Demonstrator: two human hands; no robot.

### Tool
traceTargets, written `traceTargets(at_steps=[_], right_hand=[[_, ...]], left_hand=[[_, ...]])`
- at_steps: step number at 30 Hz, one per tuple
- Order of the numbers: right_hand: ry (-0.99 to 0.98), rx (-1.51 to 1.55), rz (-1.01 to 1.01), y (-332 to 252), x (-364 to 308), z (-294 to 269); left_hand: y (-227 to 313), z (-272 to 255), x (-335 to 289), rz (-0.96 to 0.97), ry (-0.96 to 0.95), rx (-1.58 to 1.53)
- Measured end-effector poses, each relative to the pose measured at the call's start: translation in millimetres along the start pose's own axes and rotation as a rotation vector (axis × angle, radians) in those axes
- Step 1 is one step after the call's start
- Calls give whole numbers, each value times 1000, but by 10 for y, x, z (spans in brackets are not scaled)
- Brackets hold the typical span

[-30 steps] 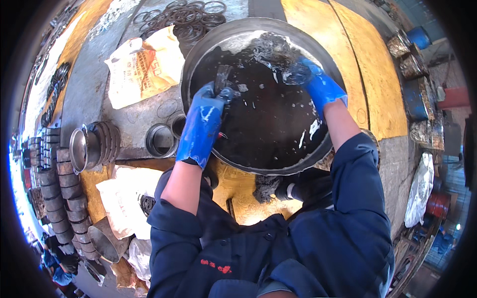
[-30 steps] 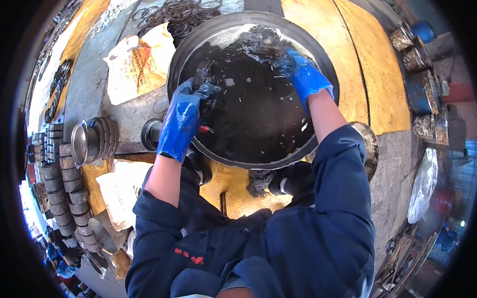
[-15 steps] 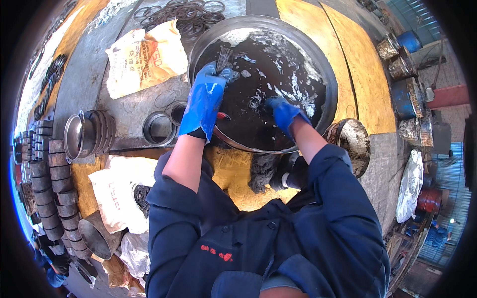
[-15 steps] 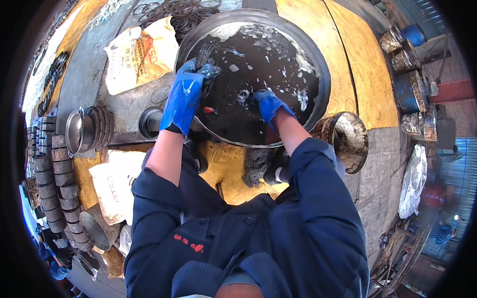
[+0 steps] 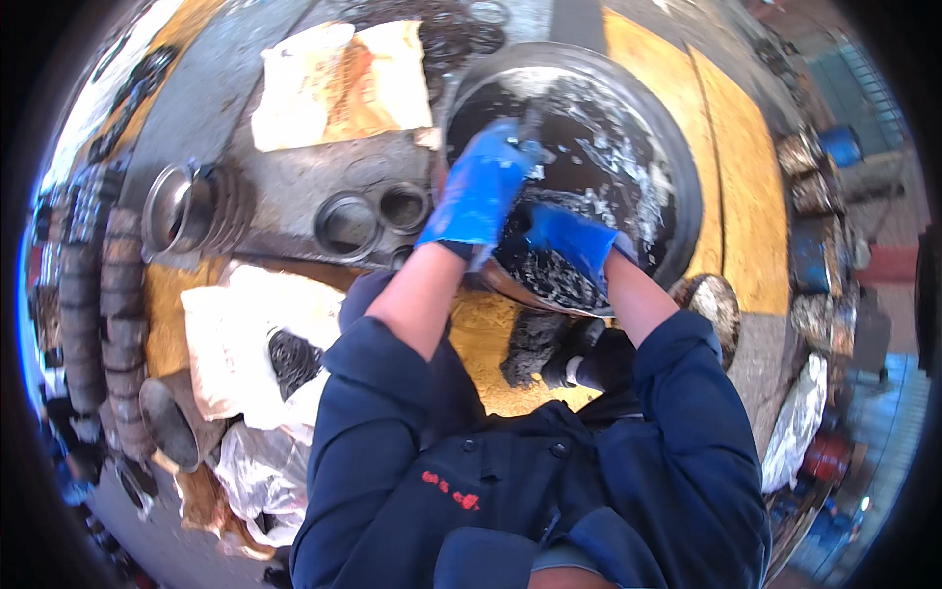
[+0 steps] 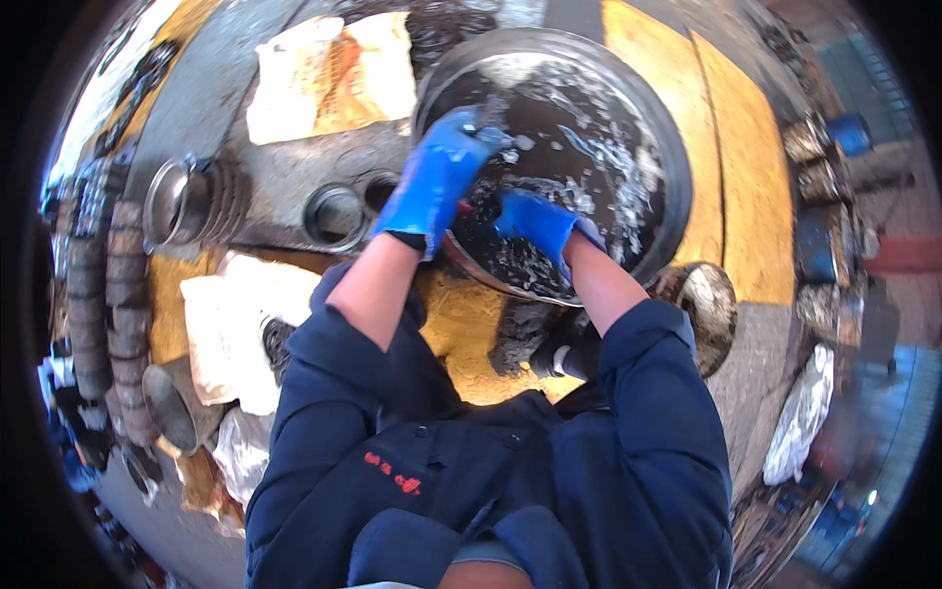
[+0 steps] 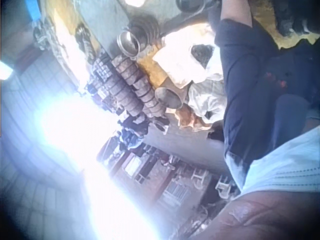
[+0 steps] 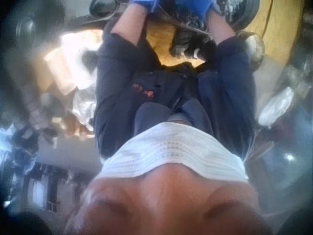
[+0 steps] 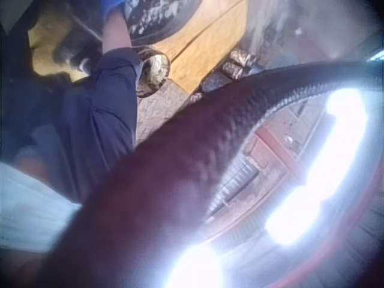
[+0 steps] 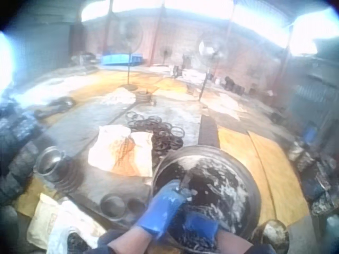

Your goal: The person cleans various metal rings and circular machine components using a brush inside a large basin of dark liquid, then moves them to a smaller bucket.

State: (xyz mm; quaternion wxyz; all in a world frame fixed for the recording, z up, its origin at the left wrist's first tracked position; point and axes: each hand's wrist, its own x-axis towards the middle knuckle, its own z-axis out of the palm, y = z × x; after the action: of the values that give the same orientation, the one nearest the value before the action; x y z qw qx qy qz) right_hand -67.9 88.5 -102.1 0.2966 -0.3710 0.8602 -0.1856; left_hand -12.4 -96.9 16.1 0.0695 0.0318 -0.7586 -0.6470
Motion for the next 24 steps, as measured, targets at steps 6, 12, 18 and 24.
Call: traceTargets(at_steps=[6, 12, 18, 24], right_hand=[[123, -86, 184, 250, 4, 526], [172, 226, 181, -130, -531, 144], [57, -76, 402, 538, -1364, -99], [333, 2, 461, 601, -1473, -356]], left_hand=[[0, 196, -34, 33, 76, 160], [-94, 313, -86, -41, -91, 164], [95, 659, -33, 50, -269, -310], [-219, 817, 7, -242, -311, -671]])
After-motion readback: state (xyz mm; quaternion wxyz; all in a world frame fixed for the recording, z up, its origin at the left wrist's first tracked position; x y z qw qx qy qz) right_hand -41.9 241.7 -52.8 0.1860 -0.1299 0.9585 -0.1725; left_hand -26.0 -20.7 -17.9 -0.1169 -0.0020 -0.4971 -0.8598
